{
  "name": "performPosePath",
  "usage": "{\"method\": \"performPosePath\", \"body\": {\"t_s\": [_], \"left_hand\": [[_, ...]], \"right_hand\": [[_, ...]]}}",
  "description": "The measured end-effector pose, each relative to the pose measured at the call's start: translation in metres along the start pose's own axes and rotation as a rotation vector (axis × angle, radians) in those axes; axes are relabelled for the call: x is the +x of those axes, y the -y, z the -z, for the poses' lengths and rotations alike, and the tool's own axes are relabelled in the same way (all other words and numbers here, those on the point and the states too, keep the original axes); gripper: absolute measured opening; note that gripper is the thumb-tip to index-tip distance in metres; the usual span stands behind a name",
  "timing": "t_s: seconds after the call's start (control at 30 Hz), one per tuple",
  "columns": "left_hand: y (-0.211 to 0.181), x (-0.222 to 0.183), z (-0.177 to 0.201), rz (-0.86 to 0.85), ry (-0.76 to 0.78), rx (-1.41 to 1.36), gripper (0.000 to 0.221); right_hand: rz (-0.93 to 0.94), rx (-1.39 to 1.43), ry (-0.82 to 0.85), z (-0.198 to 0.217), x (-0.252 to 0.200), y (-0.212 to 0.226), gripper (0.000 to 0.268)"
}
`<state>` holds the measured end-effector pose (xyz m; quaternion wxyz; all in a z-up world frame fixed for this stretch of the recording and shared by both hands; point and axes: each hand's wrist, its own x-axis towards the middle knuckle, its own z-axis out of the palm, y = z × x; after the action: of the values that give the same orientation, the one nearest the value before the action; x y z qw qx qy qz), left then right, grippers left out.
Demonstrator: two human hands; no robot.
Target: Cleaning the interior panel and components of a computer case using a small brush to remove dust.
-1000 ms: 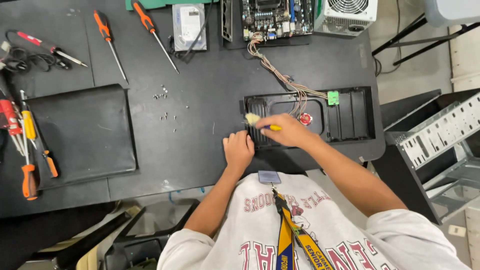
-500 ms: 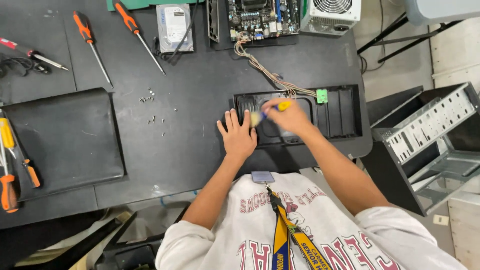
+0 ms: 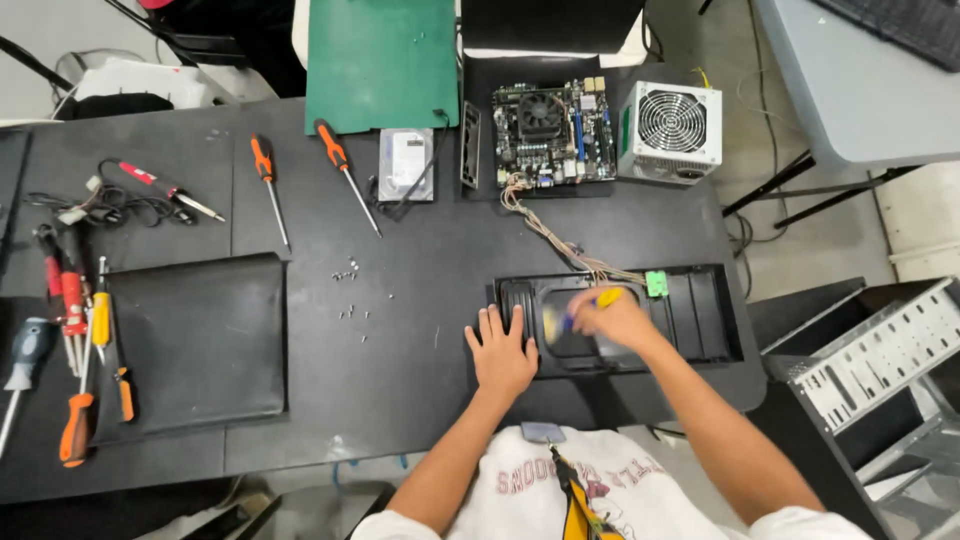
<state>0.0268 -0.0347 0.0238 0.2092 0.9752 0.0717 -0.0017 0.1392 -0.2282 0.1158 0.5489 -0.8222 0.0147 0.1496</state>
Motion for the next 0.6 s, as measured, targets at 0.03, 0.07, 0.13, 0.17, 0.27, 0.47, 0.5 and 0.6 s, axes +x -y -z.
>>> {"method": "performPosePath", "body": {"t_s": [0.03, 0.07, 0.13, 0.17, 0.27, 0.47, 0.5, 0.6], "left_hand": [[0.000, 0.000, -0.001, -0.008, 0.005, 0.006, 0.061], [0.001, 0.000, -0.002, -0.016, 0.010, 0.012, 0.062], [0.000, 0.002, 0.005, -0.015, 0.012, 0.011, 0.062], [-0.002, -0.001, 0.006, -0.010, 0.021, 0.002, 0.063], [-0.001, 0.000, -0.001, -0.003, -0.009, 0.027, 0.063], [-0.004, -0.001, -0.003, -0.002, -0.070, 0.030, 0.061], [-0.004, -0.001, -0.003, -0.011, -0.074, 0.029, 0.061], [-0.003, 0.006, -0.001, 0.009, -0.103, 0.037, 0.062]], "right_hand": [[-0.144, 0.005, 0.199, -0.002, 0.000, -0.003, 0.019], [-0.287, 0.010, 0.398, -0.004, 0.001, -0.007, 0.028], [-0.156, 0.032, 0.256, 0.008, 0.020, -0.010, 0.019], [-0.034, 0.047, 0.115, 0.016, 0.026, -0.013, 0.011], [-0.031, 0.085, 0.249, -0.015, 0.043, -0.078, 0.015], [-0.109, -0.285, 0.315, 0.011, 0.051, -0.006, 0.025], [-0.105, -0.284, 0.306, 0.001, 0.040, -0.009, 0.025], [0.043, -0.229, 0.210, -0.016, 0.020, -0.015, 0.025]]}}
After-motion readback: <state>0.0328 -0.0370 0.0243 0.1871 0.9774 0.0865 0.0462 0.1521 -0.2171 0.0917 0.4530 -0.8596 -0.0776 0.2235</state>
